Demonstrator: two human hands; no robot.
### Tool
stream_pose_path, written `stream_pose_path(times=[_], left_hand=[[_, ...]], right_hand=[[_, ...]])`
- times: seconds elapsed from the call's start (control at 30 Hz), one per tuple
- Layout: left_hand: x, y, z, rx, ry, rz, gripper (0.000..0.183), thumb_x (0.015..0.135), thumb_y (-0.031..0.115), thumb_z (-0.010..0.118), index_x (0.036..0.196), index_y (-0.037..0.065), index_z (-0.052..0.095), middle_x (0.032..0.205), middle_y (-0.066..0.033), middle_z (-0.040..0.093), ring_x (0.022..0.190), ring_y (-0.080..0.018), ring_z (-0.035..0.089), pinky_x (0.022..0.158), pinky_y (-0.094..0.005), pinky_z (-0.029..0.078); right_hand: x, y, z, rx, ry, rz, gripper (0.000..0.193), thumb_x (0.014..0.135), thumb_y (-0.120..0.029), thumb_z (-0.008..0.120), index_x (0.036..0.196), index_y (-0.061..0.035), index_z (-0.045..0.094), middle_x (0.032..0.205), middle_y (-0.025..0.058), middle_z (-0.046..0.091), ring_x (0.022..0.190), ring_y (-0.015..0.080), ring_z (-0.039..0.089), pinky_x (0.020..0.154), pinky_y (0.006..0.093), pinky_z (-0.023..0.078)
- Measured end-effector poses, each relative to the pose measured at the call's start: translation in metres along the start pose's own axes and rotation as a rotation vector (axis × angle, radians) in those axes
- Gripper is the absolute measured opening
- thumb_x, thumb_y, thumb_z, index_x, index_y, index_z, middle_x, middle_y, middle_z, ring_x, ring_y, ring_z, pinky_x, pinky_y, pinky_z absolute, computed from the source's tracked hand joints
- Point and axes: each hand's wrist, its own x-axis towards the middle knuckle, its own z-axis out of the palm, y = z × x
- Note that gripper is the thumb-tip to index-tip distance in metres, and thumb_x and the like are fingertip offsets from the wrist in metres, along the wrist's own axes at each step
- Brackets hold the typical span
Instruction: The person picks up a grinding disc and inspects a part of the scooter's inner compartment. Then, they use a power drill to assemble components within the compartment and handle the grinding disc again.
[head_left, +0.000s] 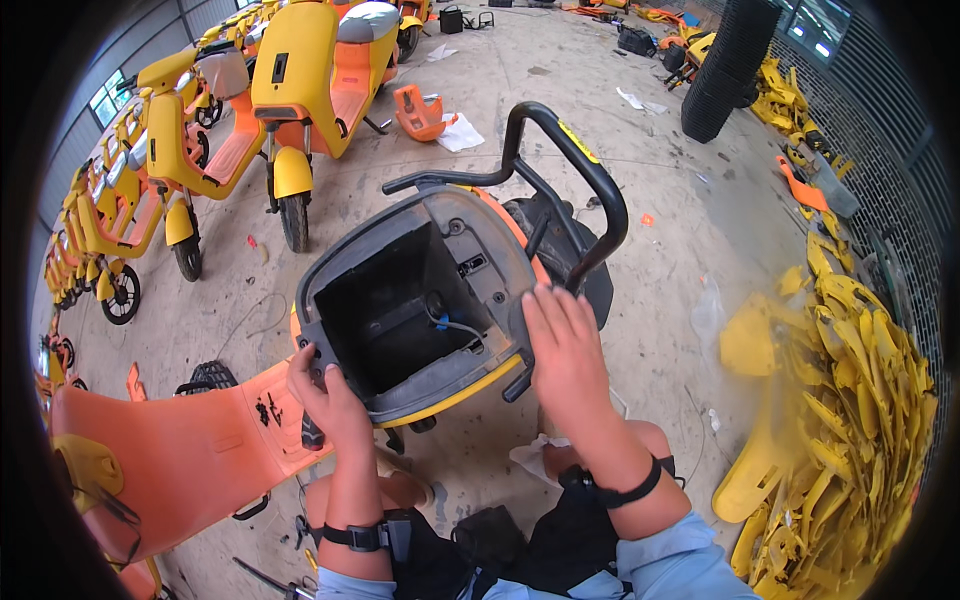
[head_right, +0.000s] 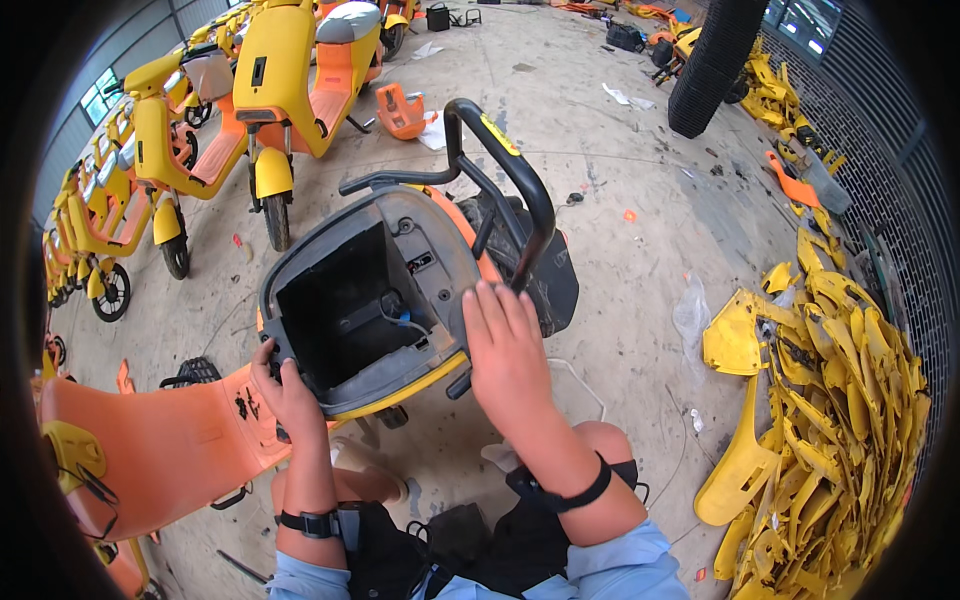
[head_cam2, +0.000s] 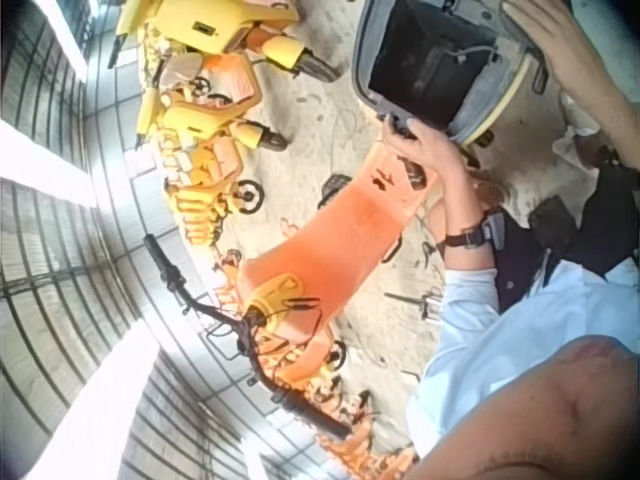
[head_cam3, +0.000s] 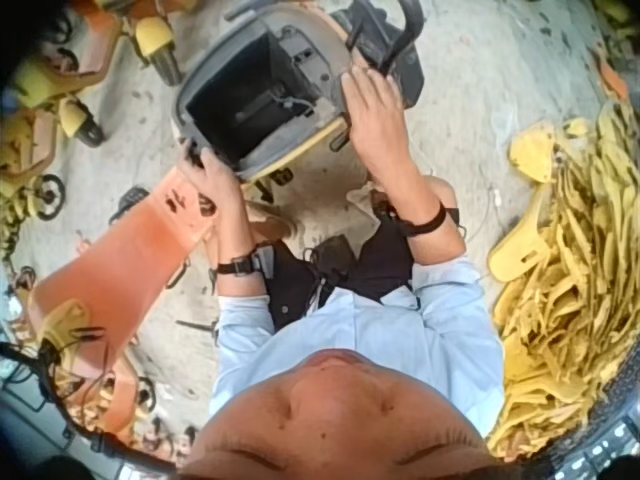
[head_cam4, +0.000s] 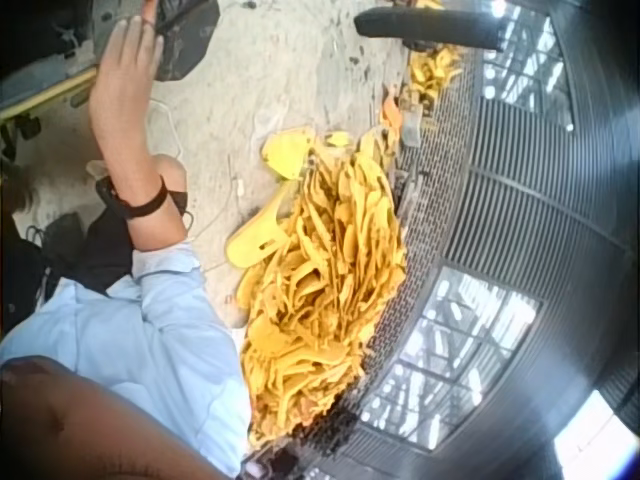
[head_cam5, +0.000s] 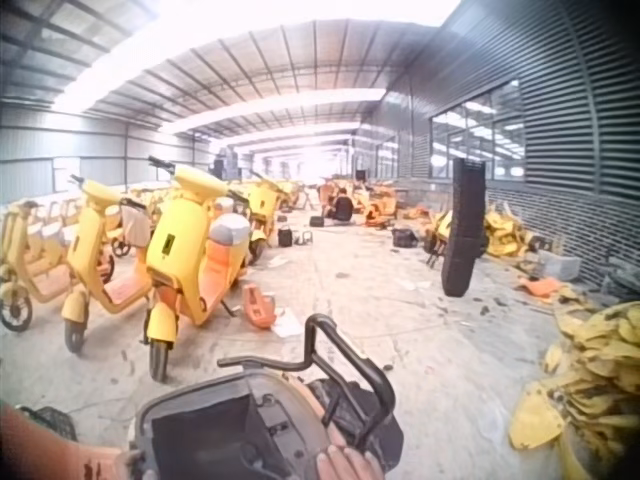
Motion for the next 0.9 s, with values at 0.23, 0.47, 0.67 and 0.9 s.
stream_pose_path(times=[0.23,0.47,0.67,0.9], left_hand=[[-0.004,0.01,0.006,0.053,0.025,0.055,0.037,0.093,0.001,0.051,0.13,0.0,0.055,0.13,-0.0144,0.05,0.124,-0.0268,0.05,0.109,-0.0369,0.037],[-0.003,0.018,0.005,0.072,0.022,0.045,0.038,0.092,0.0,0.051,0.13,-0.001,0.055,0.129,-0.0148,0.051,0.123,-0.0272,0.05,0.11,-0.0367,0.036],[0.005,0.012,0.003,0.071,0.031,0.093,0.04,0.091,-0.002,0.051,0.131,-0.001,0.054,0.13,-0.0149,0.048,0.122,-0.0276,0.05,0.109,-0.0372,0.038],[0.003,0.011,0.002,0.099,0.016,0.068,0.042,0.09,-0.004,0.051,0.132,0.0,0.052,0.132,-0.0148,0.045,0.122,-0.0265,0.049,0.108,-0.0375,0.039]], right_hand=[[0.004,0.001,0.0,-0.007,-0.016,-0.014,0.051,0.085,-0.003,0.053,0.136,0.0059,0.053,0.139,0.0221,0.056,0.131,0.0399,0.05,0.112,0.0541,0.038],[0.005,-0.003,0.003,0.05,0.025,0.011,0.05,0.085,-0.002,0.055,0.135,0.0056,0.055,0.138,0.0231,0.056,0.129,0.0412,0.052,0.11,0.0537,0.04],[0.004,-0.009,-0.004,0.092,0.037,0.013,0.051,0.083,0.001,0.055,0.134,0.006,0.056,0.137,0.0229,0.057,0.128,0.0417,0.052,0.109,0.053,0.041],[-0.008,-0.01,-0.002,0.126,0.047,0.031,0.052,0.08,0.003,0.056,0.132,0.006,0.057,0.135,0.0226,0.059,0.126,0.0407,0.053,0.108,0.0522,0.043]])
